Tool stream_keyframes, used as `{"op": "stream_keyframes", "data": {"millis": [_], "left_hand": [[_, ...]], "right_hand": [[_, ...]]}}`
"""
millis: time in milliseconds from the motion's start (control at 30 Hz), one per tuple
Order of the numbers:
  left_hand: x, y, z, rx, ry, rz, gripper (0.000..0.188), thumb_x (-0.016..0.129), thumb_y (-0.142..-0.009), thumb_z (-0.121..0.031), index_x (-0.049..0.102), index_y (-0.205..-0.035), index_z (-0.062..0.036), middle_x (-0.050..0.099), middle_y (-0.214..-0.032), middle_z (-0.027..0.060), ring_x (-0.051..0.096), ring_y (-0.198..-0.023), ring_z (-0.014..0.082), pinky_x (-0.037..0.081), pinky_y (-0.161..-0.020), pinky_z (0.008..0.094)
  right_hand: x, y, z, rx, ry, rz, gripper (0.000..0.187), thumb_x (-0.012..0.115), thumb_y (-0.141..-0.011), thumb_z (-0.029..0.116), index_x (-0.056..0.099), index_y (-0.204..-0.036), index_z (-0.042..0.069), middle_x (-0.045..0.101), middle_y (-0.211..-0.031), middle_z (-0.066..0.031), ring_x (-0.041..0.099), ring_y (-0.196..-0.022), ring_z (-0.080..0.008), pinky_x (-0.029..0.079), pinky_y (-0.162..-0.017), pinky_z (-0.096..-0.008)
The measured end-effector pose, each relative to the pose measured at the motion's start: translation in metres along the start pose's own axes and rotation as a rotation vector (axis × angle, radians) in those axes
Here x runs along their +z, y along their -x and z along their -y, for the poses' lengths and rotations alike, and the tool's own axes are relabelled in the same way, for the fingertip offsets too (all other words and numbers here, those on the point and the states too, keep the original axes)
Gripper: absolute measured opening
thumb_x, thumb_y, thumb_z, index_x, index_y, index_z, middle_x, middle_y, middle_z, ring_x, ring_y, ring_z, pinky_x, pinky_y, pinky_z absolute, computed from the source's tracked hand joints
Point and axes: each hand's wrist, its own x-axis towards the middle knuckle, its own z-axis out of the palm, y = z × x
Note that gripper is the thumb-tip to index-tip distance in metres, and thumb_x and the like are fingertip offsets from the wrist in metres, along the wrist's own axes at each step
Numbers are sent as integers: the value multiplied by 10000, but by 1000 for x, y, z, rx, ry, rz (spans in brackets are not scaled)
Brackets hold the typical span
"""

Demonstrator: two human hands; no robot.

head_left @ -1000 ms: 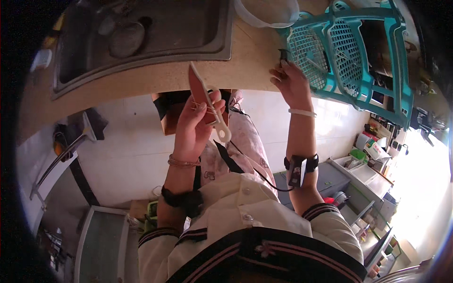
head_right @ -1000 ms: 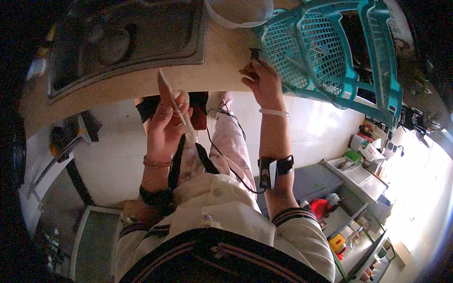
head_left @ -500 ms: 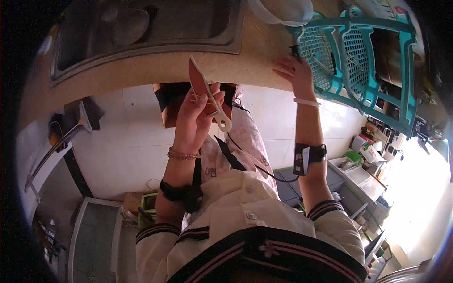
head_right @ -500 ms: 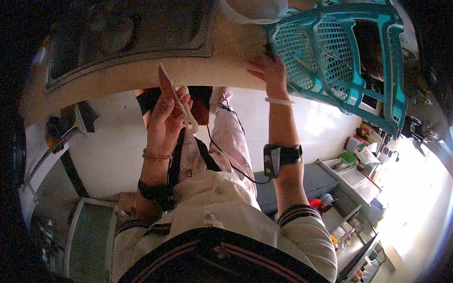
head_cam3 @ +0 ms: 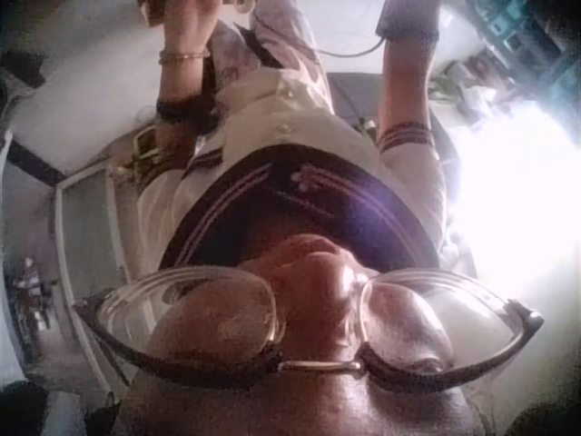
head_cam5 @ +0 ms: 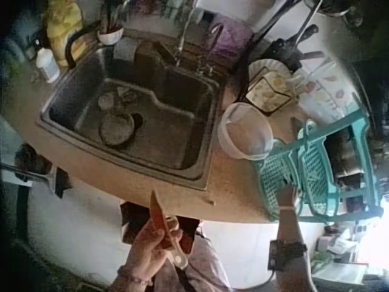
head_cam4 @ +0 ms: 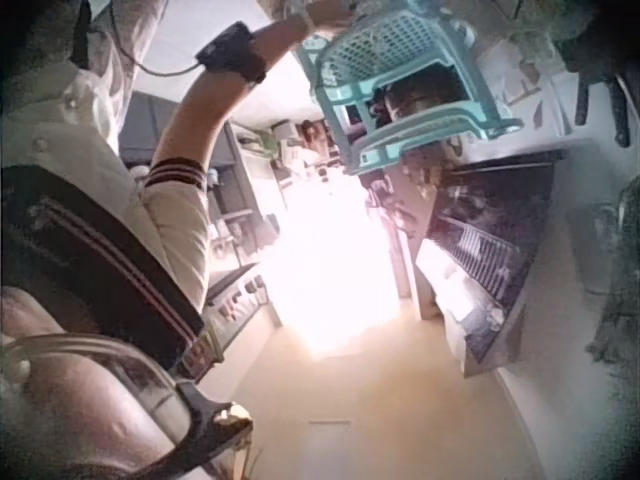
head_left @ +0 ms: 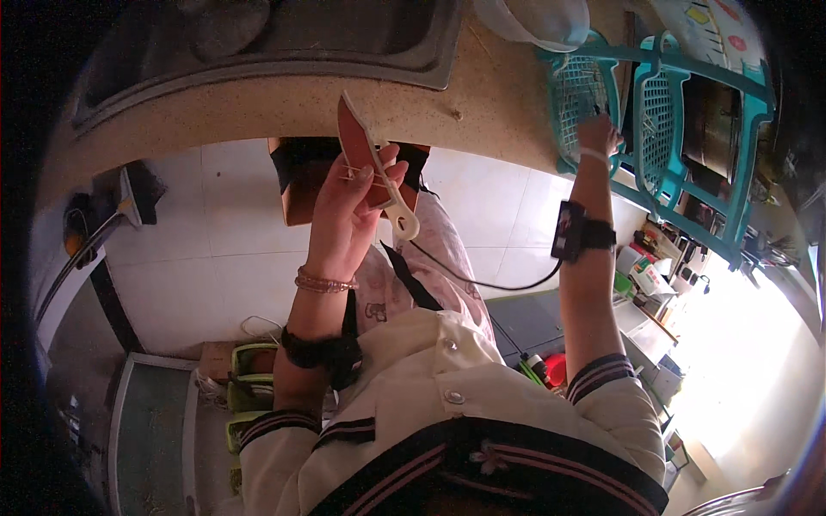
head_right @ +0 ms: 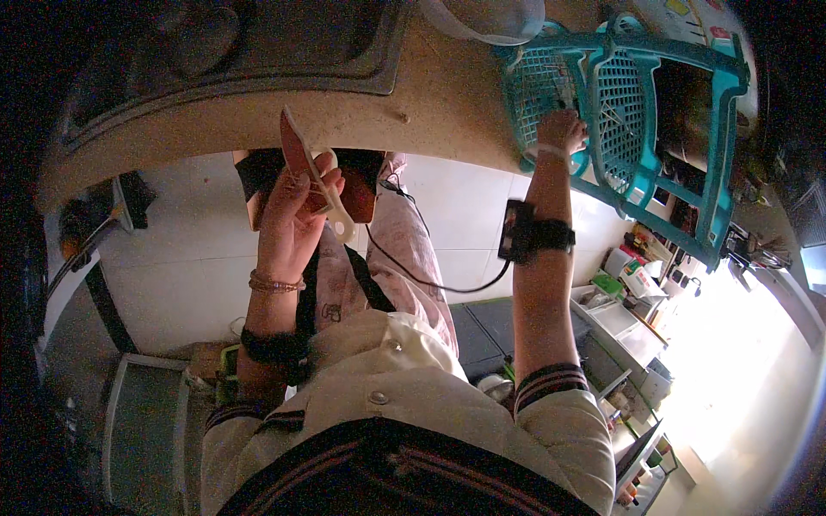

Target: The person handles a white plastic juicer component with a small tool before assembling a multi-tiered teal plastic storage rack by hand. They press the support pillars into the corner sockets of the plastic shelves to build the structure on a kitchen counter.

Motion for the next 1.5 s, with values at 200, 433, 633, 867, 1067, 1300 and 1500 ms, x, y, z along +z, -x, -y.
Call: {"op": "stream_keyframes", "data": {"millis": [200,433,633,867,1067,1300,1500], "left_hand": [[-1,-3,-2,12,54,21,379,545,-784,-145,384,-1111,-39,497,-1085,115,491,-999,219,330,-911,354],[-11,2,-6,46,25,-29,393,541,-787,-146,374,-1130,-48,493,-1098,109,503,-978,199,342,-900,343],[-5,-4,-4,36,32,-11,389,531,-793,-144,371,-1133,-44,496,-1094,108,502,-978,198,346,-896,341],[-4,-8,-2,21,-17,22,378,521,-800,-154,369,-1128,-42,498,-1090,106,489,-994,207,349,-891,335],[1,-4,-3,29,-16,6,377,527,-795,-145,373,-1122,-38,497,-1090,115,493,-989,207,356,-892,343],[0,5,-4,-7,-43,1,371,529,-792,-136,379,-1118,-39,500,-1082,113,511,-963,203,361,-893,343],[-10,9,-2,37,-50,-47,378,532,-792,-156,381,-1116,-34,501,-1075,113,515,-956,198,360,-894,339]], "right_hand": [[36,-47,-25,99,-40,18,336,503,-734,274,537,-998,68,487,-1042,-196,428,-1015,-348,374,-809,-436],[-11,-13,-22,-243,100,74,229,511,-725,225,601,-825,40,576,-910,-150,531,-859,-329,437,-740,-396],[-47,66,-14,-211,-511,-7,259,401,-781,119,490,-994,2,534,-884,-231,529,-732,-380,432,-677,-428],[-67,121,49,-642,-727,-156,343,492,-778,257,486,-1025,17,481,-1004,-188,477,-902,-360,400,-759,-408],[-40,47,-11,-329,-190,-333,322,491,-745,258,511,-990,50,509,-978,-171,465,-927,-325,390,-768,-421],[-9,-19,-15,225,-249,17,384,486,-696,285,540,-970,23,520,-1032,-154,446,-1010,-318,341,-851,-408],[-11,-24,-27,171,-258,54,302,495,-708,305,612,-814,48,587,-905,-147,536,-892,-316,402,-776,-404]]}}
